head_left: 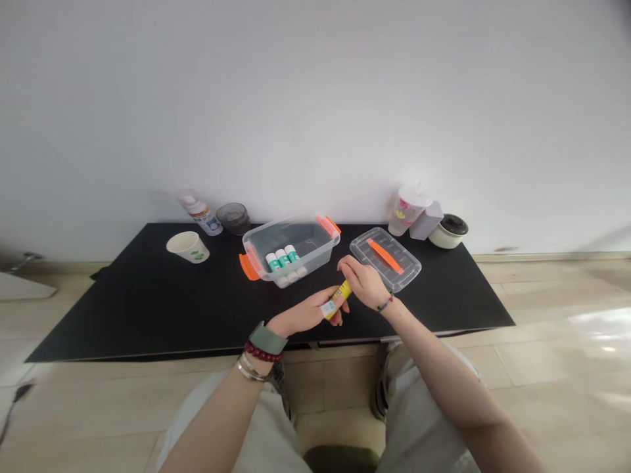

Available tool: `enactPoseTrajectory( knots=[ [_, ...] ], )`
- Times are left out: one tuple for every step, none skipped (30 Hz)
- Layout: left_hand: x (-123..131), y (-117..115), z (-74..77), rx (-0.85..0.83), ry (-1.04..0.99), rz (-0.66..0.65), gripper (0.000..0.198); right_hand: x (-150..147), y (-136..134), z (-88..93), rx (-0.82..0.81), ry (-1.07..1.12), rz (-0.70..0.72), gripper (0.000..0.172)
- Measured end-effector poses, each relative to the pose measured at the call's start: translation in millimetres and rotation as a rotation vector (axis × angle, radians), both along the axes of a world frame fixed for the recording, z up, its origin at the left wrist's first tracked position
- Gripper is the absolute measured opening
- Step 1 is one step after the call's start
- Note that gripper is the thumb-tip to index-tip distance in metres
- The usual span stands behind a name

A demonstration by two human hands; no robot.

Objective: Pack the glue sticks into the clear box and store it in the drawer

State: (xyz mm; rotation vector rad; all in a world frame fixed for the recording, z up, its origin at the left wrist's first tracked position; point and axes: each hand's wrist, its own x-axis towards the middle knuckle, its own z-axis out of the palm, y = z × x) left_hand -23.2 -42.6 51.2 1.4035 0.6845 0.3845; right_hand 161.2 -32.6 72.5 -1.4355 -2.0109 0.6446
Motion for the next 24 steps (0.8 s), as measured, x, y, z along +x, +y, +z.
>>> enactPoseTrajectory(
  knots=[
    [-2.0, 0.9, -0.8, -0.026, 0.010, -0.004, 0.049, 1.2, 0.5, 0.5, 0.003, -0.007, -0.024, 0.026],
    [-3.9, 2.2, -2.3, -0.038, 0.023, -0.001, 0.048, 2.4, 0.9, 0.7, 0.007, -0.016, -0.048, 0.027],
    [-5.5, 3.6, -4.5, -0.037, 0.035, 0.009, 0.047, 3.5, 1.4, 0.8, 0.011, -0.027, -0.072, 0.027],
    [-6.8, 5.0, -7.2, -0.021, 0.044, 0.026, 0.046, 4.4, 1.8, 0.9, 0.013, -0.042, -0.095, 0.027],
    [-7.4, 6.2, -10.1, 0.006, 0.051, 0.052, 0.044, 5.0, 2.3, 0.8, 0.010, -0.060, -0.120, 0.027],
    [-7.6, 7.1, -12.9, 0.042, 0.059, 0.084, 0.042, 5.1, 2.8, 0.5, 0.003, -0.082, -0.146, 0.027],
    [-7.2, 7.6, -15.5, 0.086, 0.074, 0.118, 0.041, 4.9, 3.4, 0.0, -0.009, -0.107, -0.176, 0.026],
    [-6.4, 7.8, -17.7, 0.140, 0.101, 0.150, 0.040, 4.3, 4.2, -0.8, -0.026, -0.133, -0.207, 0.026],
    [-5.3, 7.6, -19.2, 0.203, 0.138, 0.181, 0.040, 3.5, 5.1, -1.8, -0.047, -0.158, -0.238, 0.026],
    [-4.1, 7.2, -20.0, 0.272, 0.178, 0.211, 0.040, 2.5, 6.1, -3.1, -0.071, -0.180, -0.267, 0.026],
    [-2.8, 6.5, -20.2, 0.344, 0.222, 0.239, 0.040, 1.5, 7.2, -4.5, -0.095, -0.196, -0.292, 0.026],
    [-1.5, 5.8, -19.8, 0.419, 0.270, 0.272, 0.040, 0.6, 8.3, -5.8, -0.117, -0.206, -0.313, 0.027],
    [-0.3, 4.9, -19.0, 0.497, 0.321, 0.306, 0.039, 0.0, 9.4, -7.1, -0.134, -0.211, -0.332, 0.027],
    [0.8, 4.0, -18.0, 0.575, 0.372, 0.335, 0.039, -0.5, 10.3, -8.1, -0.145, -0.213, -0.348, 0.028],
    [1.9, 3.0, -16.9, 0.651, 0.425, 0.355, 0.038, -0.6, 11.1, -9.0, -0.154, -0.213, -0.362, 0.028],
    [2.8, 1.9, -15.9, 0.723, 0.479, 0.366, 0.037, -0.5, 11.9, -9.9, -0.162, -0.209, -0.371, 0.029],
    [3.6, 0.6, -15.1, 0.788, 0.528, 0.369, 0.036, 0.0, 12.8, -10.8, -0.173, -0.201, -0.375, 0.030],
    [4.4, -0.8, -14.7, 0.846, 0.569, 0.368, 0.034, 0.9, 14.0, -11.9, -0.186, -0.187, -0.374, 0.030],
    [5.2, -2.5, -14.5, 0.903, 0.603, 0.367, 0.033, 2.0, 15.6, -13.4, -0.201, -0.167, -0.367, 0.031],
    [6.0, -4.2, -14.7, 0.962, 0.634, 0.373, 0.032, 3.4, 17.6, -15.3, -0.214, -0.140, -0.353, 0.031],
    [6.7, -5.8, -15.1, 1.022, 0.658, 0.384, 0.032, 4.9, 20.0, -17.7, -0.225, -0.108, -0.335, 0.031],
    [7.5, -7.2, -15.7, 1.079, 0.676, 0.394, 0.031, 6.3, 22.4, -20.3, -0.239, -0.070, -0.315, 0.031],
    [8.1, -8.1, -16.5, 1.125, 0.687, 0.403, 0.031, 7.6, 24.7, -22.8, -0.261, -0.028, -0.293, 0.031],
    [8.5, -8.3, -17.2, 1.154, 0.690, 0.413, 0.030, 8.7, 26.4, -25.1, -0.293, 0.019, -0.276, 0.033]
  ],
)
